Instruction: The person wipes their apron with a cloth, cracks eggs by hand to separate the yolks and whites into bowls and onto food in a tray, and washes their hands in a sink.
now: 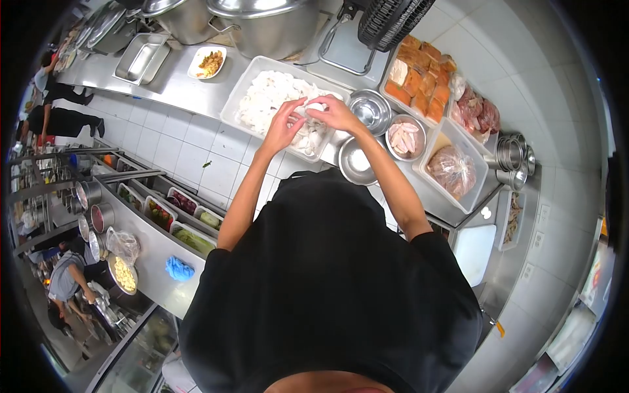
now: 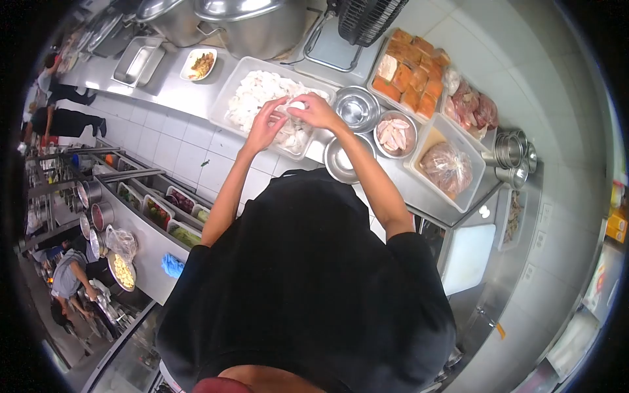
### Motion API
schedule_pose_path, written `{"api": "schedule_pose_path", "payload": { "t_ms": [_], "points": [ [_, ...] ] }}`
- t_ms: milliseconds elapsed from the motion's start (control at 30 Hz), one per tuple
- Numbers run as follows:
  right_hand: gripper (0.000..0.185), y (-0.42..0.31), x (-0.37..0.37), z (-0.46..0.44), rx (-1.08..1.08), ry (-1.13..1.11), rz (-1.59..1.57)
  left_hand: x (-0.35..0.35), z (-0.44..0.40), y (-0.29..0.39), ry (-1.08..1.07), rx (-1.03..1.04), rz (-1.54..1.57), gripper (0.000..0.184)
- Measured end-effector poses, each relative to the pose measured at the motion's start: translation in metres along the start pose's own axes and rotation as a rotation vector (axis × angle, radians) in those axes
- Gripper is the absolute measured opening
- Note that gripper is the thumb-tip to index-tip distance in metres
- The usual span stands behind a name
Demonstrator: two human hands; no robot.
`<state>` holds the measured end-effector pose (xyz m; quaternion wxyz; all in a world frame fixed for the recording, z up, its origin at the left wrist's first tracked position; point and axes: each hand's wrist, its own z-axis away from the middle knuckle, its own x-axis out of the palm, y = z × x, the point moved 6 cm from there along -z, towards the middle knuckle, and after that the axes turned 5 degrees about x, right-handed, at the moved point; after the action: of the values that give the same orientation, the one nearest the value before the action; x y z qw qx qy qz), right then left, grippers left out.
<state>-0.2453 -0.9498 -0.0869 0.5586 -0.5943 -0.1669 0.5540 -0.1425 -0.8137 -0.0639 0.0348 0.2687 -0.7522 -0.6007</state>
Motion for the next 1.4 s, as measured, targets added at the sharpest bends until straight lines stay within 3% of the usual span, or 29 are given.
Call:
{"api": "schedule_pose_path", "payload": {
  "t_ms": [67,100,200,400,533,833,1067,1133,1200,1267,1400],
  "points": [
    [0.044,-0.011,0.005,-0.012,0.117,-0.112,-0.100,-0.002,-0.006,-0.013,0.018,0.019,0.030,0.044],
    [0.045,-0.036,-0.002,-0.004,0.183,-0.066,-0.049,-0.004,-0.008,-0.017,0.027,0.030,0.045,0.044],
    [0.052,-0.037,-0.003,-0.022,0.158,-0.011,-0.066,-0.005,-0.004,-0.043,0.090,-0.247,0.351,0.041],
    [0.043,-0.075,-0.001,-0.029,-0.136,-0.052,0.324,-0.004,0.013,-0.076,0.181,-0.465,0.904,0.041],
    [0.042,-0.086,0.008,-0.033,-0.184,-0.096,0.485,-0.008,0.015,-0.080,0.159,-0.477,0.925,0.043],
    [0.037,-0.089,0.033,-0.035,-0.071,0.062,0.716,-0.008,0.010,-0.094,0.155,-0.518,0.904,0.046],
    [0.035,-0.058,0.004,-0.040,-0.056,0.347,0.373,-0.014,0.014,-0.119,0.120,-0.537,1.052,0.052],
    [0.035,-0.049,-0.014,-0.007,0.126,0.309,0.022,-0.010,0.012,-0.129,0.093,-0.536,1.057,0.053],
    [0.034,-0.025,-0.030,0.044,0.161,0.396,-0.387,-0.009,0.011,-0.134,0.039,-0.546,1.077,0.054],
    [0.033,-0.007,-0.030,0.127,0.212,0.513,-0.483,-0.008,0.011,-0.145,-0.029,-0.558,1.073,0.054],
    [0.038,0.089,0.042,0.292,0.428,0.707,-0.861,-0.007,0.006,-0.154,-0.055,-0.609,1.029,0.050]
  ]
}}
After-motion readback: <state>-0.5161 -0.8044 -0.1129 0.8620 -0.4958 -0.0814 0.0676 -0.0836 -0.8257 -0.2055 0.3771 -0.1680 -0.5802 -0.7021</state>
